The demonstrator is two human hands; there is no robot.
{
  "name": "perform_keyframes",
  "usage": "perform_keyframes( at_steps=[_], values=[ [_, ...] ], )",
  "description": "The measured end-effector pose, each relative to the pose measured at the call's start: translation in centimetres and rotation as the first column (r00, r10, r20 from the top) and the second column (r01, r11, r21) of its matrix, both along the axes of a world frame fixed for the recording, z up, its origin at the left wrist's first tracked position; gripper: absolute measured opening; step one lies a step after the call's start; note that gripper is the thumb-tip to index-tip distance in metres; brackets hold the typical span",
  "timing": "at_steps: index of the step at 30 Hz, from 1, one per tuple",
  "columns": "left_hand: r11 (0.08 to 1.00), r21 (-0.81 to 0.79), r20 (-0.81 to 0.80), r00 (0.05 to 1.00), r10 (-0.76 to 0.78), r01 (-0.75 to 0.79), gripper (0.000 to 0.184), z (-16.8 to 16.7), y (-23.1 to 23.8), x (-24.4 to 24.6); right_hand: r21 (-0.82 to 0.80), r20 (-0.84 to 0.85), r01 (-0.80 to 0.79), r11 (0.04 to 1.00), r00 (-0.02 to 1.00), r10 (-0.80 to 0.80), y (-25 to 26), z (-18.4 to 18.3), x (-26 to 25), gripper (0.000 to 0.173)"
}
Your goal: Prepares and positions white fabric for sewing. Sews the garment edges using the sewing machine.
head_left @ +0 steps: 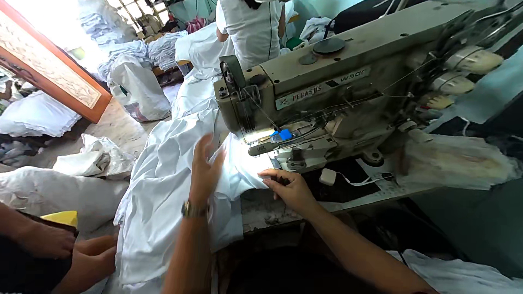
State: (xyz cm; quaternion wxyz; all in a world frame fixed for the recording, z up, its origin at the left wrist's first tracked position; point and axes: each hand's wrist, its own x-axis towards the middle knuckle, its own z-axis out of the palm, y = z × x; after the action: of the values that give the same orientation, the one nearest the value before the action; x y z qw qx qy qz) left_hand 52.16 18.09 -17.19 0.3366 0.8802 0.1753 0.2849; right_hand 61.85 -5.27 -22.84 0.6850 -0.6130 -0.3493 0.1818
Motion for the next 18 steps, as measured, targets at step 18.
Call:
perform_keyframes(
  at_steps=[18],
  values=[
    [0.902,0.431,0.137,0.989,-0.056,-0.008,0.024,-1.6,0.8,-3.9,-0.19,0.389,0.117,0.975,0.921,-0.035,-0.9,-0.4,0.8,0.032]
  ],
)
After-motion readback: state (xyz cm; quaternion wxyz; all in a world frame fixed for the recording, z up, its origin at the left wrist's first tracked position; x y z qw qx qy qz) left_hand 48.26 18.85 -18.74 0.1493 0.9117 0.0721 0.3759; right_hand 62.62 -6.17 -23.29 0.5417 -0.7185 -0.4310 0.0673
